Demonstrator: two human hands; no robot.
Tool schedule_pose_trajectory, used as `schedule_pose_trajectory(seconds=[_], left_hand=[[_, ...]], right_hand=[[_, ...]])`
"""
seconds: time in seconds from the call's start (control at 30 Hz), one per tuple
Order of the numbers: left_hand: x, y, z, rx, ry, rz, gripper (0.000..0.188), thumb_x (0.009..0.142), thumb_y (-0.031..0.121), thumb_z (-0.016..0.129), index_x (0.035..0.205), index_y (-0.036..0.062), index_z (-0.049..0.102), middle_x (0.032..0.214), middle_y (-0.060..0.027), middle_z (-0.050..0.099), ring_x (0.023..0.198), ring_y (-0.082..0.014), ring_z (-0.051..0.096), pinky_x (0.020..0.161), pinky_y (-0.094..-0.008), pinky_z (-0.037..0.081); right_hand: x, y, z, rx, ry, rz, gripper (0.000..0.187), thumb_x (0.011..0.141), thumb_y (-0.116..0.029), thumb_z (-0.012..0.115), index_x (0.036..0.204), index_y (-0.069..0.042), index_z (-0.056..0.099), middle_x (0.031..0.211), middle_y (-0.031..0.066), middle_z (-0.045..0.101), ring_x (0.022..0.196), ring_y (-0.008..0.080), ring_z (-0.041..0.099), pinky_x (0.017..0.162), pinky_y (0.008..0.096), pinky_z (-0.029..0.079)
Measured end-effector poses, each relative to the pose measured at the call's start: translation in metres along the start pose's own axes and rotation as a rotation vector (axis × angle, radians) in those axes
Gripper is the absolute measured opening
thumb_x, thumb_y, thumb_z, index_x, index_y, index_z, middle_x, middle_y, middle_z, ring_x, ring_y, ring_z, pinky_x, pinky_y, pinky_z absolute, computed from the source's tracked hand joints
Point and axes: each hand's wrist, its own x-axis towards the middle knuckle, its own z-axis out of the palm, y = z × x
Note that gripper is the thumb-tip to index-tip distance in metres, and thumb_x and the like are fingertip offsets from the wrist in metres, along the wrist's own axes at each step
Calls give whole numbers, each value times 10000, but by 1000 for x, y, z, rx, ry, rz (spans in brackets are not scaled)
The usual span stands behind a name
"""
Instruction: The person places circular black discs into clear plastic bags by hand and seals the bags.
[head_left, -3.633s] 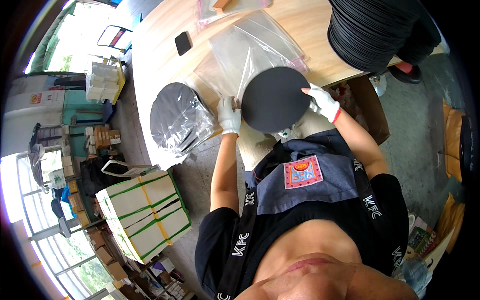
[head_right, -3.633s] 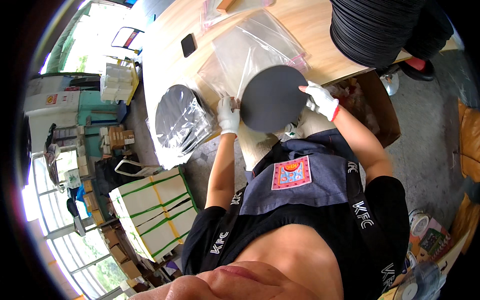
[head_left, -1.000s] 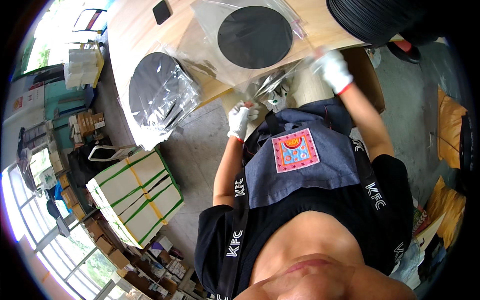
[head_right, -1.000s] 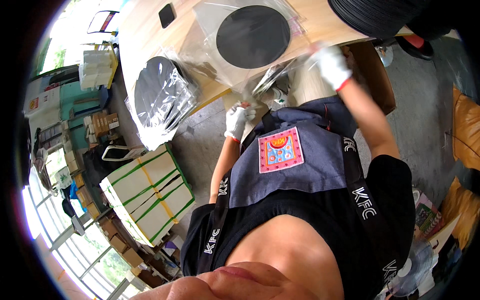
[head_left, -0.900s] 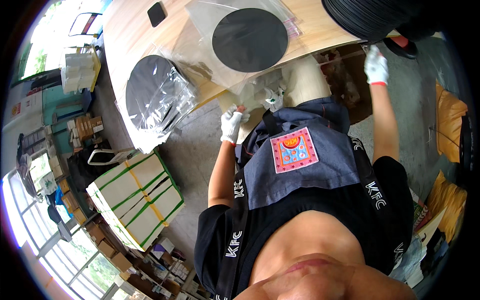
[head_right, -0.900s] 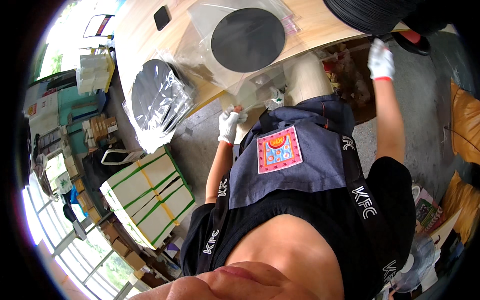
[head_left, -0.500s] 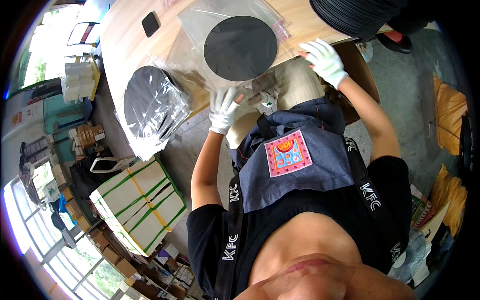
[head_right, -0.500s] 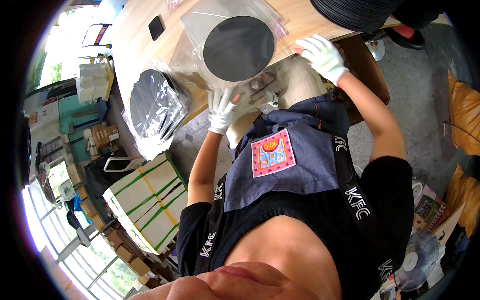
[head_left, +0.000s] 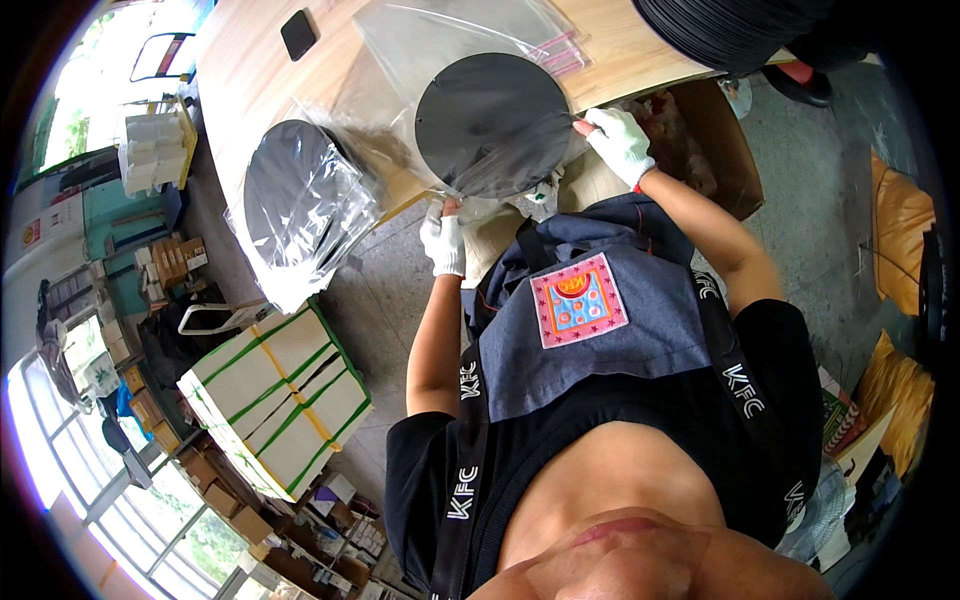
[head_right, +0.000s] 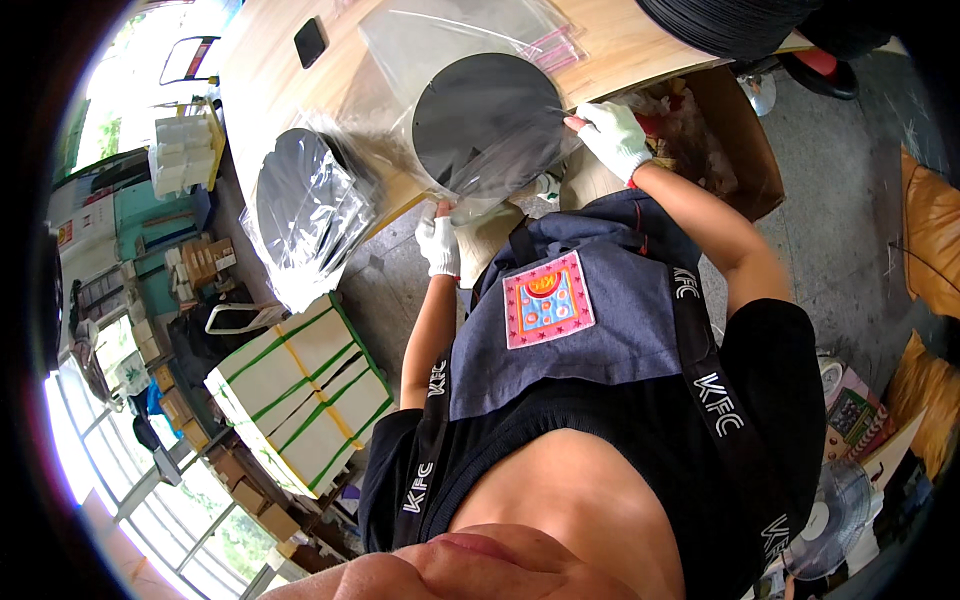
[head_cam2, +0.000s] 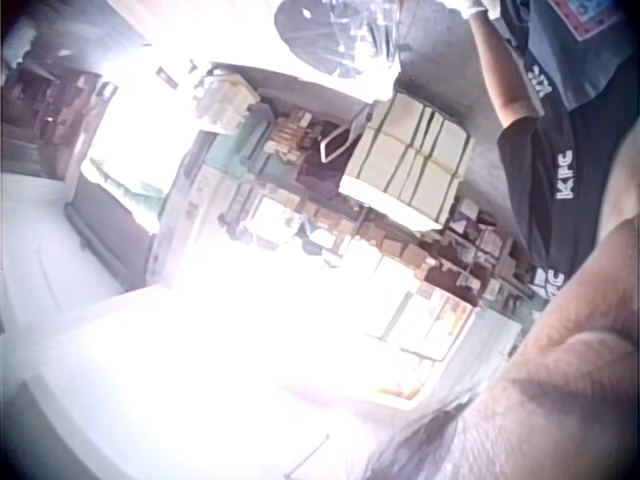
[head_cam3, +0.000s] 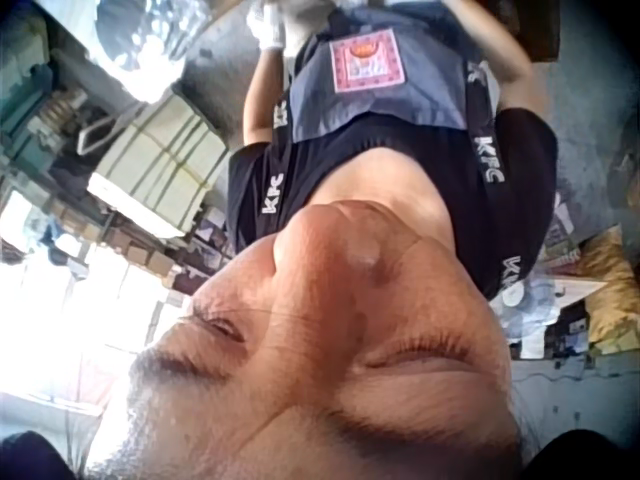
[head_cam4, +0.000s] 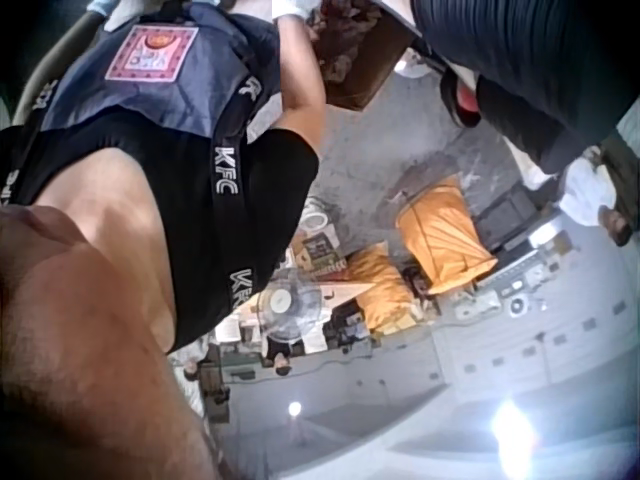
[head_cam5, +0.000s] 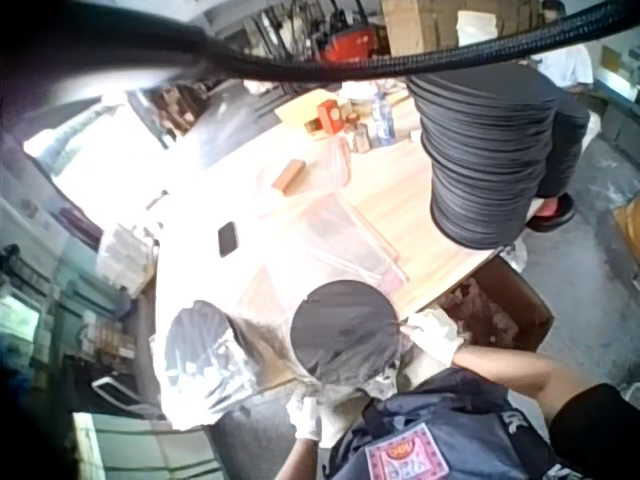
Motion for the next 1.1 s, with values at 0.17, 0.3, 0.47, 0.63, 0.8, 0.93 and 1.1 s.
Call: schedule_pose_trajectory(seconds=[0.17, 0.3, 0.47, 0.63, 0.8, 0.93, 1.1], left_hand=[[0, -14, 12, -250, 103, -161, 242, 865, 284, 636, 861, 43, 646, 724, 12, 564, 654, -84, 451, 604, -242, 381], [5, -25, 9, -319, 137, -395, 261, 878, 332, 633, 890, 71, 645, 751, 11, 572, 670, -92, 502, 631, -238, 415], [-7, 27, -7, -166, -101, -314, 203, 870, 244, 671, 969, 66, 670, 791, 20, 611, 708, -75, 528, 650, -229, 427], [-3, 138, -42, 217, 8, 393, 130, 853, 92, 637, 962, 37, 680, 783, -110, 649, 700, -150, 602, 663, -266, 457], [-9, 153, -112, -339, 275, 637, 163, 932, 62, 523, 998, 31, 670, 915, -74, 672, 831, -177, 625, 746, -306, 494], [18, 128, -206, -110, 643, 386, 199, 945, 74, 478, 1029, -15, 634, 1009, -99, 633, 926, -179, 591, 878, -285, 459], [37, 37, -245, 278, 637, -26, 268, 880, 94, 510, 1111, 8, 615, 1012, -99, 644, 930, -197, 580, 877, -310, 447]], right_hand=[[-8, 2, 18, 205, 120, 349, 279, 872, -365, 613, 975, -114, 548, 813, 129, 646, 730, 344, 613, 644, 437, 458], [-12, 19, 12, 106, 89, 426, 386, 919, -486, 500, 978, -105, 518, 803, 123, 630, 741, 352, 610, 658, 457, 453], [-4, 17, 3, 389, -372, 545, 387, 915, -464, 544, 988, -84, 549, 801, 45, 619, 658, 201, 580, 572, 337, 450], [-14, 3, 33, 1013, -528, 566, 201, 890, -152, 539, 1065, -68, 593, 855, 17, 610, 635, 88, 569, 490, 233, 442], [49, -113, 51, 1118, -473, 208, 112, 899, -97, 472, 923, -73, 579, 779, -13, 542, 696, 91, 514, 580, 232, 420], [101, -205, 68, 1140, -609, 103, 103, 909, -119, 547, 944, -39, 602, 785, 17, 617, 664, 84, 542, 585, 233, 443], [106, -224, 78, 793, -725, 22, 260, 898, -300, 573, 899, -43, 609, 723, 47, 636, 629, 140, 576, 587, 299, 459]])
